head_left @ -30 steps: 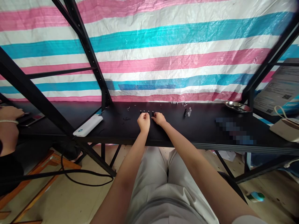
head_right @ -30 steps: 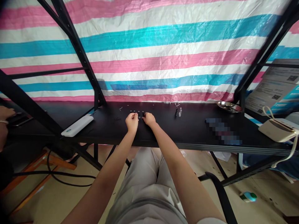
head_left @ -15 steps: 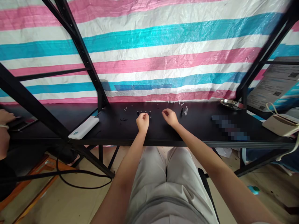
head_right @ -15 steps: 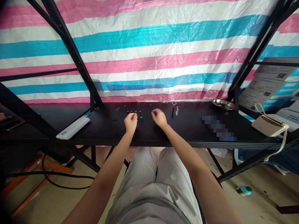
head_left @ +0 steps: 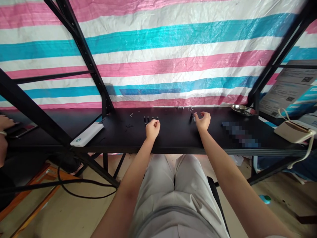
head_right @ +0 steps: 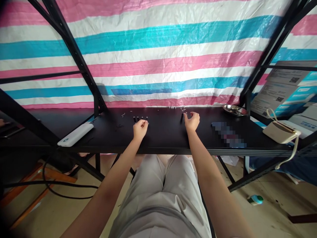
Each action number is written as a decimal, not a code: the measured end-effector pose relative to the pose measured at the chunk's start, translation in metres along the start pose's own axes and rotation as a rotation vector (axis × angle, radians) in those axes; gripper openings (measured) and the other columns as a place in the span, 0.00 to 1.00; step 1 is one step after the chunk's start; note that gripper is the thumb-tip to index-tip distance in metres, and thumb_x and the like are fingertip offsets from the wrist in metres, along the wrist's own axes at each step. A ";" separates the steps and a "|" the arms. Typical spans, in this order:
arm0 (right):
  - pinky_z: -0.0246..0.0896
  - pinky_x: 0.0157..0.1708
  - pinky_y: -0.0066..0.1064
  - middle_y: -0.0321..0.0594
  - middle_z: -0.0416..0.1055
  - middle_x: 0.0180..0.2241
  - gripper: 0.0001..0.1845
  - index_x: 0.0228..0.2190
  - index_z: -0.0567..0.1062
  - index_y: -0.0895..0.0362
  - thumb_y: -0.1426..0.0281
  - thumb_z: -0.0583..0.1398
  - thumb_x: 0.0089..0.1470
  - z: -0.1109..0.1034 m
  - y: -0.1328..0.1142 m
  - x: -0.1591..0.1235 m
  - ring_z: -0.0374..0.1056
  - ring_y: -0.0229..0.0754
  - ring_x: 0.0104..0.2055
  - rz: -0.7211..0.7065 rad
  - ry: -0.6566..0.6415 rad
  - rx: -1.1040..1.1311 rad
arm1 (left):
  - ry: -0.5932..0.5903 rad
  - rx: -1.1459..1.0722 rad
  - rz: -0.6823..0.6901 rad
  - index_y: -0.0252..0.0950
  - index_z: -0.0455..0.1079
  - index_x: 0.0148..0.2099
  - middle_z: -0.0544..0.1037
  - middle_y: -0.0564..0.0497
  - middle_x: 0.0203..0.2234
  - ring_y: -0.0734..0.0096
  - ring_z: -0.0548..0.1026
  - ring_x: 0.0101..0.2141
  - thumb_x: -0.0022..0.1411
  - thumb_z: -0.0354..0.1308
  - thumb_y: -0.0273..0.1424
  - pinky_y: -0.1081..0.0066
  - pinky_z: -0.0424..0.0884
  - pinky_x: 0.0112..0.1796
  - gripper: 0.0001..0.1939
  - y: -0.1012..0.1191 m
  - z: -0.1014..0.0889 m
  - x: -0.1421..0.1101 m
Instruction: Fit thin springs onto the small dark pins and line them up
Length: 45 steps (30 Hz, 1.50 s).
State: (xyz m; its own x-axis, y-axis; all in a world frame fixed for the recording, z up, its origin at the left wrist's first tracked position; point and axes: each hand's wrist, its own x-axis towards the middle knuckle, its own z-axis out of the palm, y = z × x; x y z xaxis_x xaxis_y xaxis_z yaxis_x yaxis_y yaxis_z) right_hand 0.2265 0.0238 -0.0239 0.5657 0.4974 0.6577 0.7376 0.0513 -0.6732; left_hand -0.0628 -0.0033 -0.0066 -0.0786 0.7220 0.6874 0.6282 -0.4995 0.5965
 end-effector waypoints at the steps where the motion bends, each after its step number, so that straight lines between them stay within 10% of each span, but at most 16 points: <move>1: 0.56 0.43 0.40 0.46 0.66 0.36 0.17 0.34 0.69 0.58 0.57 0.57 0.48 0.001 0.000 0.000 0.61 0.47 0.41 0.008 -0.023 -0.011 | -0.012 0.007 0.006 0.37 0.68 0.26 0.68 0.54 0.15 0.76 0.66 0.19 0.59 0.49 0.35 0.76 0.61 0.26 0.12 0.000 0.000 -0.001; 26: 0.57 0.39 0.36 0.44 0.68 0.34 0.09 0.27 0.71 0.57 0.65 0.57 0.47 0.006 0.006 0.003 0.63 0.45 0.37 0.067 -0.160 -0.028 | -0.125 0.062 0.064 0.37 0.67 0.26 0.65 0.56 0.14 0.77 0.64 0.18 0.59 0.49 0.33 0.76 0.59 0.25 0.11 0.006 -0.002 -0.004; 45: 0.55 0.37 0.37 0.52 0.69 0.37 0.16 0.40 0.69 0.62 0.76 0.45 0.55 0.011 -0.004 -0.008 0.62 0.48 0.38 -0.344 -0.401 -0.280 | -0.191 0.000 0.136 0.36 0.67 0.26 0.64 0.57 0.14 0.79 0.61 0.17 0.58 0.51 0.32 0.77 0.57 0.24 0.10 0.003 0.002 -0.005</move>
State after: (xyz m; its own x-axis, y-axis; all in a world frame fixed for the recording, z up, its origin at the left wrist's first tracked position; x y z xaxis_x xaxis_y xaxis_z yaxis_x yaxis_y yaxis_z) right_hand 0.2146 0.0291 -0.0300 0.1340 0.7834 0.6068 0.9538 0.0641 -0.2934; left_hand -0.0594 -0.0078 -0.0093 0.1548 0.7253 0.6708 0.6231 -0.5986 0.5034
